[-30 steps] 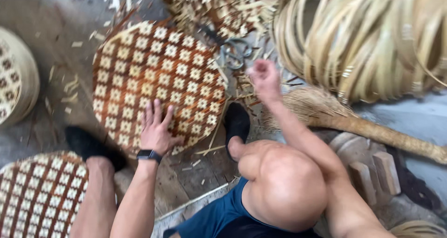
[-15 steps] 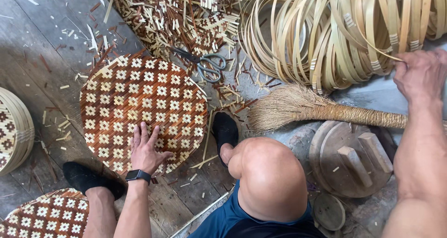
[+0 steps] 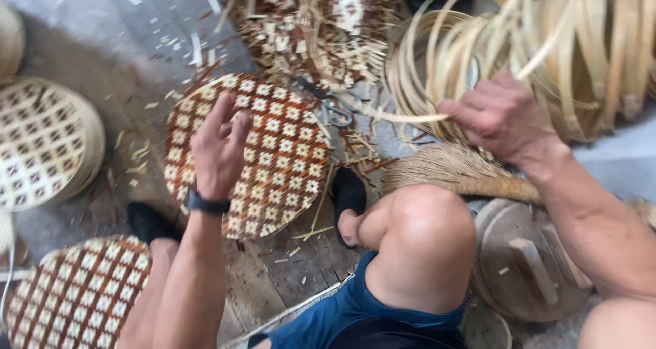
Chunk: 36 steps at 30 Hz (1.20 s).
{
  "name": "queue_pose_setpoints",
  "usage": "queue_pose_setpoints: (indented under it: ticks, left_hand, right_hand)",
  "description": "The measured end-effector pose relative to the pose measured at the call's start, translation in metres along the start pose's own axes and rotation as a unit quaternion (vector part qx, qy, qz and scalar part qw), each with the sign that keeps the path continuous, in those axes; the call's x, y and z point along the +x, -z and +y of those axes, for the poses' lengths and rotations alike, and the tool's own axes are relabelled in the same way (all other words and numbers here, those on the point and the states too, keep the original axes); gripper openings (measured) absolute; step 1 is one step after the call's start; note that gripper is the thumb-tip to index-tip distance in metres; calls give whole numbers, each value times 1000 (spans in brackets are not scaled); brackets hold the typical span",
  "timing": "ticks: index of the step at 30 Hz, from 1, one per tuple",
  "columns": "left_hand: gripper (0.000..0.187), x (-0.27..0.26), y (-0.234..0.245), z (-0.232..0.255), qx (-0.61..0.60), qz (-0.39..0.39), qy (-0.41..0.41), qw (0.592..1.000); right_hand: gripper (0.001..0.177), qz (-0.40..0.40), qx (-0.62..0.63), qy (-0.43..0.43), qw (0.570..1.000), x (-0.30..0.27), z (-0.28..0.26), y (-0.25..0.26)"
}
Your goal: The person sits on the floor and uses shears to trim the excess woven bamboo strips from the rim of a round basket. They repeatedly flip the basket to access different sides and cut the protruding material flush with the edge.
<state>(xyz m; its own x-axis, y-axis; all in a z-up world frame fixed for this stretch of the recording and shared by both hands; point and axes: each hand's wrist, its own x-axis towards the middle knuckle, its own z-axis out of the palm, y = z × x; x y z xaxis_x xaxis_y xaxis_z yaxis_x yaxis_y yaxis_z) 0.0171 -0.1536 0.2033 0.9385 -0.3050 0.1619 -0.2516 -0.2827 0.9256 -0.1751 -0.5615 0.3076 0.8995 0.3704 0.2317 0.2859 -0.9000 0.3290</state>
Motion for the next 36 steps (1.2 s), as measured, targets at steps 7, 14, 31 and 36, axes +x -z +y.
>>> queue_pose_setpoints:
  ticks: [7, 14, 31, 36]
  left_hand:
    - [38, 25, 32, 23, -602, -9, 14, 798]
    - [27, -30, -15, 23, -501, 61, -49, 862]
    - [45, -69, 70, 44, -147, 63, -15, 987]
    - [93, -52, 61, 36, -268, -168, 189, 930]
  right_hand:
    - [38, -39, 173, 183, 967, 98, -70, 5]
    - [52, 79, 476, 86, 872, 192, -108, 17]
    - [64, 242, 38, 139, 960, 247, -152, 2]
    - [66, 182, 74, 263, 944, 234, -189, -21]
